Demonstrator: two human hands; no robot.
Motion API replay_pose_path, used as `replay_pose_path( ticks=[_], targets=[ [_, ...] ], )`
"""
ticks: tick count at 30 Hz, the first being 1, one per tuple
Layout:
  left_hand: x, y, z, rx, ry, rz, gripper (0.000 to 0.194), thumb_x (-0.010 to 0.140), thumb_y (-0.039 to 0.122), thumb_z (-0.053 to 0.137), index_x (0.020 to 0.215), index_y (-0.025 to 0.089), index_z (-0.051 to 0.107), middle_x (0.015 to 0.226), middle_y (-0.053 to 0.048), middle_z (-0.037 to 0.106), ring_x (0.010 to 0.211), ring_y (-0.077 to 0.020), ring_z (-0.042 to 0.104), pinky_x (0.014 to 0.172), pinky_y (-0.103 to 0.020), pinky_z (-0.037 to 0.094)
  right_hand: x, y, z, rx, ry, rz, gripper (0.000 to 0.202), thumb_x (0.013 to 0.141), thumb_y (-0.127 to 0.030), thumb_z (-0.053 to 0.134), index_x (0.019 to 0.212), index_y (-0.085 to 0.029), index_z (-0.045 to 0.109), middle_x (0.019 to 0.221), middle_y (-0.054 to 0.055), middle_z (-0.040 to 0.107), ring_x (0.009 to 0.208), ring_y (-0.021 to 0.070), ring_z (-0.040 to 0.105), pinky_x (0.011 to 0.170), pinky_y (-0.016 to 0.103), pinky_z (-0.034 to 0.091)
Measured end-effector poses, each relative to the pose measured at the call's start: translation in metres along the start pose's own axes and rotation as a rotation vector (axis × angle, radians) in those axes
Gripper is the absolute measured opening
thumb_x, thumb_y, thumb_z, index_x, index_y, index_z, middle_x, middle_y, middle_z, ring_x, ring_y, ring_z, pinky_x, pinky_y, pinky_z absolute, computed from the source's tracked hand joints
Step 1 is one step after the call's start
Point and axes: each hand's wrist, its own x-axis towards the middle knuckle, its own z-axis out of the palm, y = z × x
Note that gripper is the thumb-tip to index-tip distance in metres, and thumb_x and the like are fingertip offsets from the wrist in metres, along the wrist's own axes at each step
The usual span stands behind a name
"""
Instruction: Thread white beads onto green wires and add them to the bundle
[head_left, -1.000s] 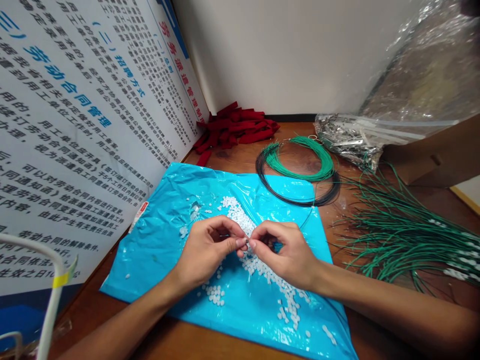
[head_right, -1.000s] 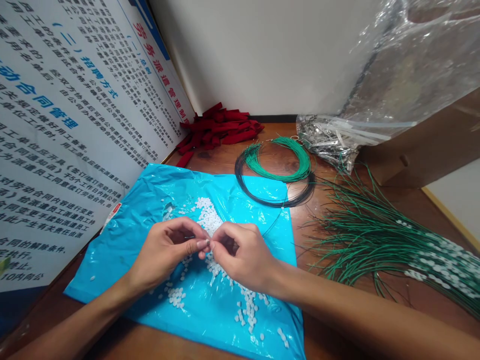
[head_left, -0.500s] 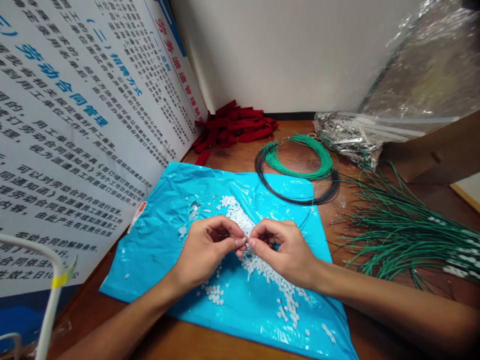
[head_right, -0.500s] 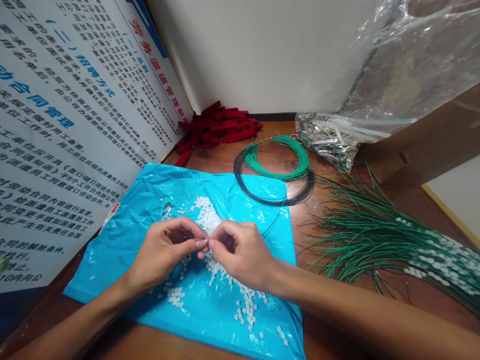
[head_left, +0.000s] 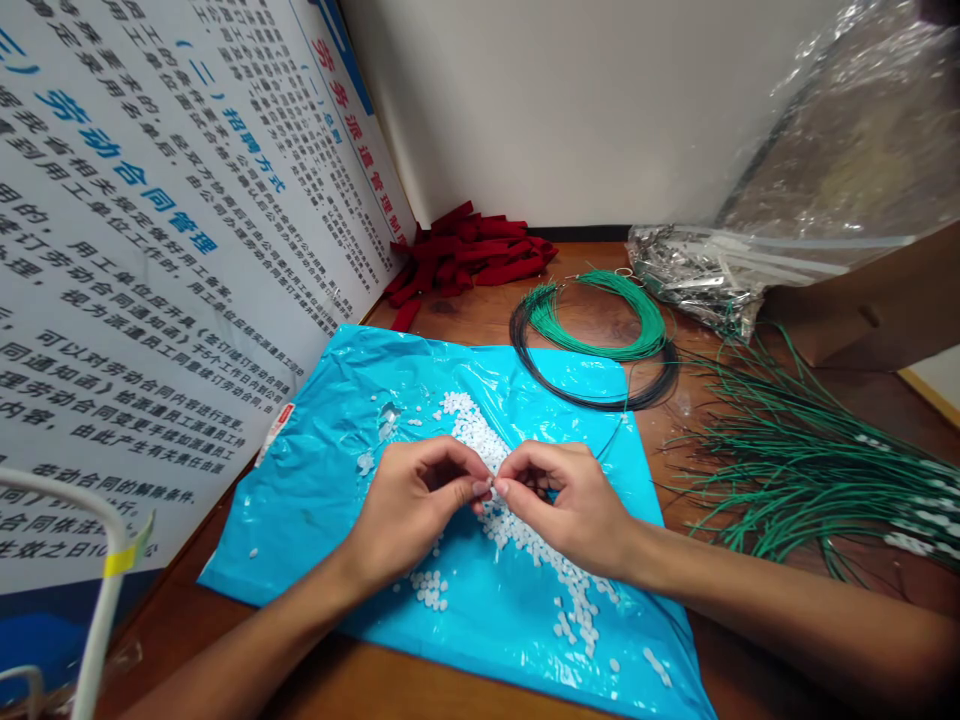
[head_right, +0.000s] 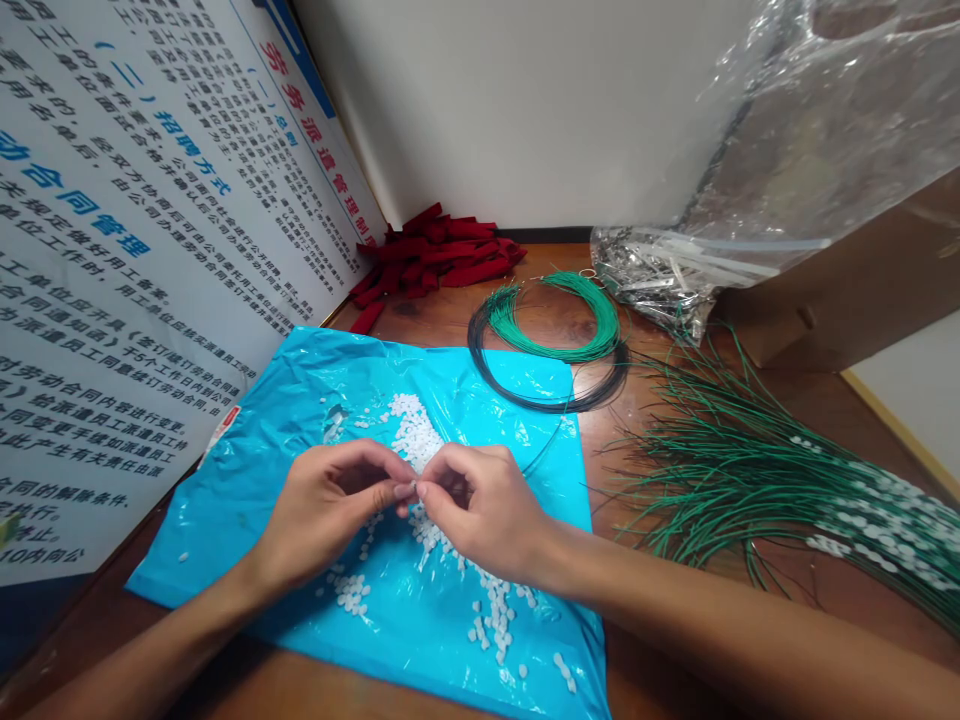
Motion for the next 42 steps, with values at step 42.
replay_pose_path(
  ticks=[42],
  targets=[
    [-0.0027,0.0037,-0.0042,0.227,0.025,0.187,0.008,0.079,0.013,0.061,0.077,0.015,0.069,0.075,-0.003,0.071,0.070,-0.0143,0.065,0.067,-0.023,0.050,0.0011,0.0006,-0.0006,-0.205,0.037,-0.179,0.010,0.085,-0.022,0.060,0.086,-0.017,0.068,0.071,0.002,0.069,0.059,0.0126,0.061,0.057,0.024,0.046]
  ],
)
